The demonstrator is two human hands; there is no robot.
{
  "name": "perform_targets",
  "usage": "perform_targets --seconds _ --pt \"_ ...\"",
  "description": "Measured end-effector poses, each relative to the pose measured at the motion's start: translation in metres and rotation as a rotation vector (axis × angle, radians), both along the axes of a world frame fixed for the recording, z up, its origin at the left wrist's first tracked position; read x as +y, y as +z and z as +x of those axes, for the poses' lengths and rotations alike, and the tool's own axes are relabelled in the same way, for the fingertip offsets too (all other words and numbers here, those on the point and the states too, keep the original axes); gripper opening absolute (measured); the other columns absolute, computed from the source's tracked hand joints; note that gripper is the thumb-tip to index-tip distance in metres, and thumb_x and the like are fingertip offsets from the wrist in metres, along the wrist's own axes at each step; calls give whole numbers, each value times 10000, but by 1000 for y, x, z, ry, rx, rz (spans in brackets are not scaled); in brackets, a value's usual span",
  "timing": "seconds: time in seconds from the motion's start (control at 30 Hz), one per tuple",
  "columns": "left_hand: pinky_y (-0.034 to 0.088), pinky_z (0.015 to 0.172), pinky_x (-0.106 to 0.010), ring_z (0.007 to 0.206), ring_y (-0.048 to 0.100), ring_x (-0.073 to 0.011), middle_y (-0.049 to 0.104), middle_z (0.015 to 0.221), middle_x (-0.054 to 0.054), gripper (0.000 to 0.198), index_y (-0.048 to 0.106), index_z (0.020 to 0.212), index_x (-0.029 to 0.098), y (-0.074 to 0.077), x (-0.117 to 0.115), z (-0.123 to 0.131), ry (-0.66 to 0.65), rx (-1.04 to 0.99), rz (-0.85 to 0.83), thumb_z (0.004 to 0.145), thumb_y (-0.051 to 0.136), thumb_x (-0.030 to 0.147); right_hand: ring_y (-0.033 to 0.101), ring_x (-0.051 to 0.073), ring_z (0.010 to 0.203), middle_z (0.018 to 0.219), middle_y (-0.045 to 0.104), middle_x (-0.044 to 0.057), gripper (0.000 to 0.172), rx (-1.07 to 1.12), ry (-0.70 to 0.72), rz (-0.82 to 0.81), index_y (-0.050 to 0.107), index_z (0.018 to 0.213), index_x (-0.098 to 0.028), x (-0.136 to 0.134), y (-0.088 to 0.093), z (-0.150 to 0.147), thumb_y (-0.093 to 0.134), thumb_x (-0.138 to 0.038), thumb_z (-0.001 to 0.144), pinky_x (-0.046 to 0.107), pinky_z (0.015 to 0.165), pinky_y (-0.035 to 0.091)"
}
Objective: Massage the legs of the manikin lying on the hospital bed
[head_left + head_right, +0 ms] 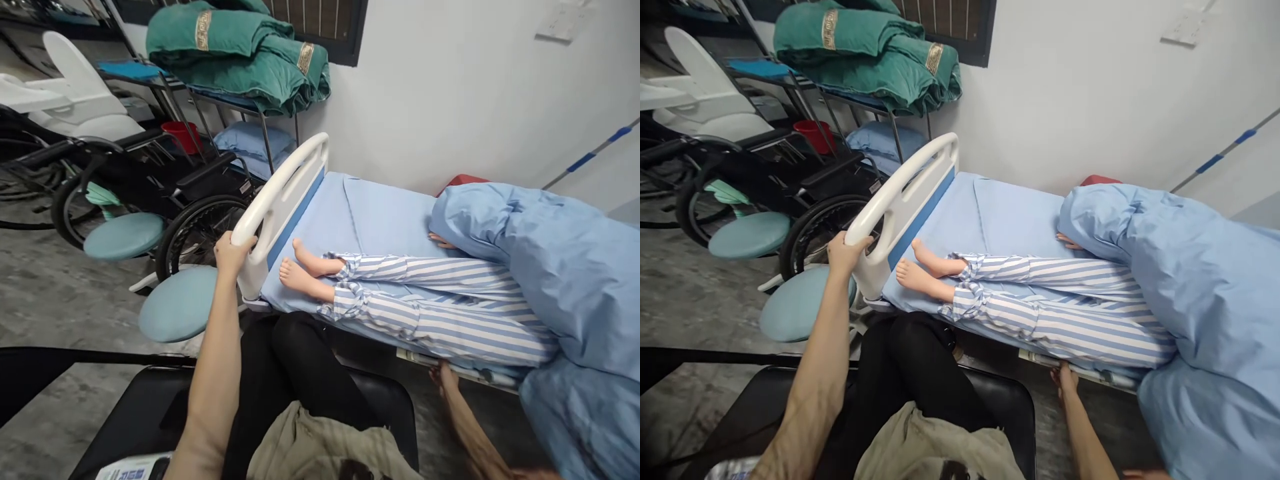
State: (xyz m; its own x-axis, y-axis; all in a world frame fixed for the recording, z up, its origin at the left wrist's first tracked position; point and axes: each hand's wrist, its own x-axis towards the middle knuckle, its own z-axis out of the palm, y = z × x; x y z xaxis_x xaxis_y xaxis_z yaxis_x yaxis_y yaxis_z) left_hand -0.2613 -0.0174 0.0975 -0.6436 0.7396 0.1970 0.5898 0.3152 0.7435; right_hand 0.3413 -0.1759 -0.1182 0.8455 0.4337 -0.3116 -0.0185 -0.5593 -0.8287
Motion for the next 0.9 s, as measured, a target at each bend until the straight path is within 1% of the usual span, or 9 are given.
perform_targets --seconds 0.07,0.23,0.43,0.5,0.57,0.63,0.73,0.83,0.9 --pt "395 674 -251 684 476 -128 580 681 3 398 550 832 149 -1 0 0 -2 8 -20 658 629 499 633 314 515 415 431 11 526 28 174 -117 338 583 -318 1 9 -8 443 -811 434 397 482 469" --pt "408 737 -282 713 489 -149 601 771 -30 387 537 808 168 -3 0 1 8 69 4 658 615 516 608 325 512 348 245 -8 606 34 852 -414 331 533 -312 -2 41 -27 383 -908 442 429 475 438" --pt "422 741 -293 722 541 -167 615 745 -29 353 541 803 181 1 -3 -1 -35 39 26 658 622 493 486 219 324 337 272 -7 609 4 738 -164 273 471 -288 -7 38 -38 271 -897 456 365 387 373" --pt "432 754 -307 741 552 -178 621 760 -36 369 550 826 180 2 -3 -3 -43 27 21 663 620 503 429 179 270 330 292 -8 572 51 871 -171 310 466 -291 -7 34 -51 321 -862 486 319 335 318" --pt "442 769 -325 770 564 -193 627 795 -48 398 560 874 176 0 -4 -3 -49 28 29 669 620 512 404 156 255 337 331 -9 495 111 1153 -190 369 475 -295 0 41 -76 425 -781 555 270 299 252" --pt "445 813 -364 865 573 -229 625 907 -86 429 564 971 169 -7 -8 4 3 86 87 695 606 494 480 154 325 424 462 3 343 131 1447 -158 456 538 -315 16 62 -112 517 -634 648 250 304 277" --pt "370 971 -463 1159 462 -305 501 1215 -167 442 523 1144 168 -29 -22 30 154 277 259 751 550 369 628 161 633 691 622 10 158 -25 1677 107 552 727 -338 62 116 -184 485 -453 813 287 536 487" --pt "302 1044 -509 1250 381 -314 444 1277 -164 313 570 1049 206 -55 -35 64 171 335 342 745 518 261 615 178 758 780 624 -5 199 -350 1660 369 555 831 -311 128 164 -260 400 -426 881 338 710 503" --pt "339 1033 -486 1186 455 -288 529 1179 -134 209 585 936 242 -68 -36 77 55 261 291 751 488 251 593 192 934 969 642 36 249 -508 1635 461 561 940 -277 174 180 -303 365 -426 903 341 857 462"
